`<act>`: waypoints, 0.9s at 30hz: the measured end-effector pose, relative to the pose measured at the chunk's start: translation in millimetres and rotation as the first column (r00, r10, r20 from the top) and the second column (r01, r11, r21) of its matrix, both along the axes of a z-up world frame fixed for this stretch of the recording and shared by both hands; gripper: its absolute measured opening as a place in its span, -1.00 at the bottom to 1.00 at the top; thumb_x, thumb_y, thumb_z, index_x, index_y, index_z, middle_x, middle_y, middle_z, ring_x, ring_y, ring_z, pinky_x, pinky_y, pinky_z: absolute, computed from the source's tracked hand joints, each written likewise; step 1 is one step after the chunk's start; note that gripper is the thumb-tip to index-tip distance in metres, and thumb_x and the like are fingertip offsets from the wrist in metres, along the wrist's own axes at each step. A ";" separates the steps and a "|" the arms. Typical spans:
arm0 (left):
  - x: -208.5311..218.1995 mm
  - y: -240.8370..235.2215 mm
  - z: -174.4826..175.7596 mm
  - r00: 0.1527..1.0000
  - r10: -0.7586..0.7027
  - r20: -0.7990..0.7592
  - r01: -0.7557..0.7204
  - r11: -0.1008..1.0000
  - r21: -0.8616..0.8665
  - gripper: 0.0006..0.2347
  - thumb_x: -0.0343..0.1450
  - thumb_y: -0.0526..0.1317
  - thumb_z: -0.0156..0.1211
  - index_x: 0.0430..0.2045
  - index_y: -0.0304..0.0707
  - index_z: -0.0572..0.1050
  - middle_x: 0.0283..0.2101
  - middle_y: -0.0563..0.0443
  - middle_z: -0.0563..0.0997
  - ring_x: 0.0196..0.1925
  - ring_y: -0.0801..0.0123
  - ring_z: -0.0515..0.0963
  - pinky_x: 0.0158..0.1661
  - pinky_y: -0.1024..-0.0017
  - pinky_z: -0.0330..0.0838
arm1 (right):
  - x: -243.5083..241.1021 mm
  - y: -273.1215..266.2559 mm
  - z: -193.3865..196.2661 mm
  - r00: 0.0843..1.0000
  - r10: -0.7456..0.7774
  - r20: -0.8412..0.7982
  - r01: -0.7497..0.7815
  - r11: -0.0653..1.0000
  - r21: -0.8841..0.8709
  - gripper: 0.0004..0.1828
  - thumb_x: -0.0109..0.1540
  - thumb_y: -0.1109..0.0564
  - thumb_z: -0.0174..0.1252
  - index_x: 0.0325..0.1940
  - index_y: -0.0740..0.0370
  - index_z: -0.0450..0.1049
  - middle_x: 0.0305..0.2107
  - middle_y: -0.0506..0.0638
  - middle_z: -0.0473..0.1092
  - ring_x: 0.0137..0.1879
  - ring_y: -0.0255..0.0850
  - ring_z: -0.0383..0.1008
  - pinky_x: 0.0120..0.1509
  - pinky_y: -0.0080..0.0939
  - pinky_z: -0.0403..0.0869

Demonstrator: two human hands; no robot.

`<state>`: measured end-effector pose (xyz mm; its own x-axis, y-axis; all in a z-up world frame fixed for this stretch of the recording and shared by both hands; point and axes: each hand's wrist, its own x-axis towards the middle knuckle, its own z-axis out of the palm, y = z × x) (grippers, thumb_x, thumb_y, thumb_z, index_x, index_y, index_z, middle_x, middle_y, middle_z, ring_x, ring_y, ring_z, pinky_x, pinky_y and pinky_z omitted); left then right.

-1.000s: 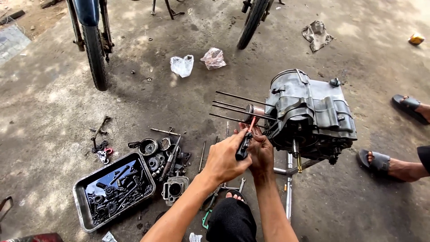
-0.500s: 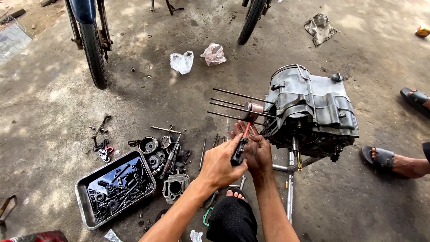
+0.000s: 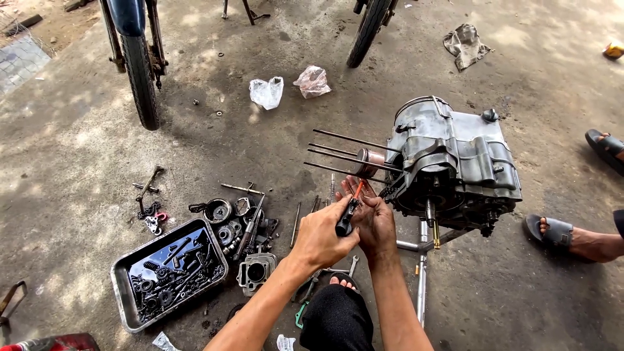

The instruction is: Applying sealant to an engine cylinder block and organizing parts for motorcycle engine repair.

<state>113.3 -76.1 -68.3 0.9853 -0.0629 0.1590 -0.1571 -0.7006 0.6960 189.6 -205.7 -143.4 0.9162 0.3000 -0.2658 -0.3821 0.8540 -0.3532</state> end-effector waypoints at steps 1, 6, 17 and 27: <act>0.3 -0.5 -0.5 1.000 0.004 -0.003 -0.004 1.000 0.011 -0.40 0.27 0.01 0.24 0.23 -0.22 0.44 0.00 -0.11 0.67 -0.02 -0.15 0.67 -0.12 -0.07 0.56 | -1.7 -0.1 3.6 1.000 -0.007 -0.002 0.007 1.000 0.010 -0.37 0.16 0.32 -0.12 0.35 0.26 0.33 0.41 0.26 0.21 0.52 0.19 0.20 0.52 0.34 0.29; 0.4 1.5 4.6 1.000 0.001 -0.026 -0.002 1.000 -0.016 -0.40 0.28 0.00 0.24 0.23 -0.27 0.43 -0.02 -0.15 0.67 -0.01 -0.14 0.67 -0.10 -0.06 0.56 | -3.4 -0.2 7.7 1.000 -0.003 -0.003 0.003 1.000 -0.030 -0.40 0.14 0.33 -0.07 0.30 0.26 0.38 0.36 0.20 0.29 0.50 0.12 0.26 0.46 0.26 0.37; 2.8 14.1 0.2 0.999 -0.009 -0.037 0.006 0.995 -0.103 -0.38 0.26 -0.02 0.29 0.25 -0.23 0.41 -0.02 -0.21 0.65 0.02 -0.21 0.63 -0.06 -0.11 0.53 | 4.8 -2.7 -9.6 1.000 0.017 0.005 -0.017 0.996 0.085 -0.34 0.12 0.36 -0.11 0.35 0.31 0.32 0.38 0.25 0.26 0.53 0.14 0.20 0.50 0.30 0.29; -74.7 68.3 55.5 0.990 0.081 -0.112 -0.133 0.770 -0.624 -0.47 0.21 -0.36 0.35 0.16 -0.33 0.53 -0.29 -0.06 0.69 -0.33 0.47 0.53 -0.33 0.52 0.49 | 17.3 11.3 -0.6 1.000 -0.022 0.003 0.021 0.975 0.221 -0.41 0.06 0.42 -0.08 0.15 0.26 0.52 0.31 0.26 0.34 0.48 0.16 0.27 0.58 0.37 0.19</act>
